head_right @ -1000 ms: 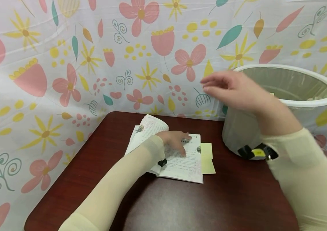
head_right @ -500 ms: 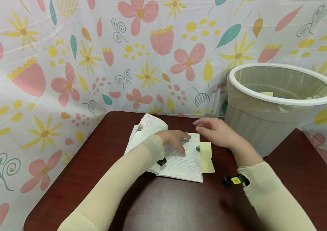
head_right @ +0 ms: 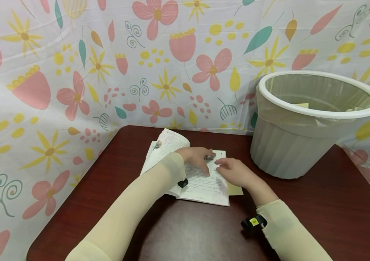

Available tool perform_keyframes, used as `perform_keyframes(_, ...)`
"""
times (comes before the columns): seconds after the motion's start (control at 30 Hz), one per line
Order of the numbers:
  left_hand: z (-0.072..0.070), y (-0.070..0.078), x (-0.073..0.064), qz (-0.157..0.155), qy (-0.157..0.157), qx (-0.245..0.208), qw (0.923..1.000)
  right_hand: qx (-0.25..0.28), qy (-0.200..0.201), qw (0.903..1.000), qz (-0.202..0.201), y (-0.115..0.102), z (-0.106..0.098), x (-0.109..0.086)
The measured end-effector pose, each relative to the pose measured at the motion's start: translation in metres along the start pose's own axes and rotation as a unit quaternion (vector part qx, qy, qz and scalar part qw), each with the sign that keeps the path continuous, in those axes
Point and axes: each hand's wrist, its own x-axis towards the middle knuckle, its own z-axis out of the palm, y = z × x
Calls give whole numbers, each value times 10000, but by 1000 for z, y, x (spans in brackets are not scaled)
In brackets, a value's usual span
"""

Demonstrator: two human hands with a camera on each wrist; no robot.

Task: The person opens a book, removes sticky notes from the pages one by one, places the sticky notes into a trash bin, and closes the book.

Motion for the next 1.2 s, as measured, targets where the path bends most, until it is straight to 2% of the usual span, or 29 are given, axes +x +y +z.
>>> perform_keyframes(0.3, 2, -1, 1, 102, 57, -113, 9999, -100, 92, 9999, 65, 8, 10, -3)
perform_keyframes(0.5, 2, -2, 4, 40, 71, -93, 9999, -124, -9, 9996, 240, 12, 9, -3)
perform_keyframes(0.7, 1, 0, 2, -10, 52, -72, 10000, -255, -242, 9991, 231, 14, 1, -6)
perform_keyframes(0.9, 0, 0, 3, -58, -1, -103, 9999, -279, -711, 9971, 47, 11, -7, -16)
perform_keyframes(1.07, 1, -1, 3, -55, -2, -72, 10000, -290, -1071, 9936, 202, 5, -6, -25)
perform_keyframes(1.2, 1, -2, 2, -24, 46, -61, 10000, -352, -1140, 9926, 244, 0, 0, -32)
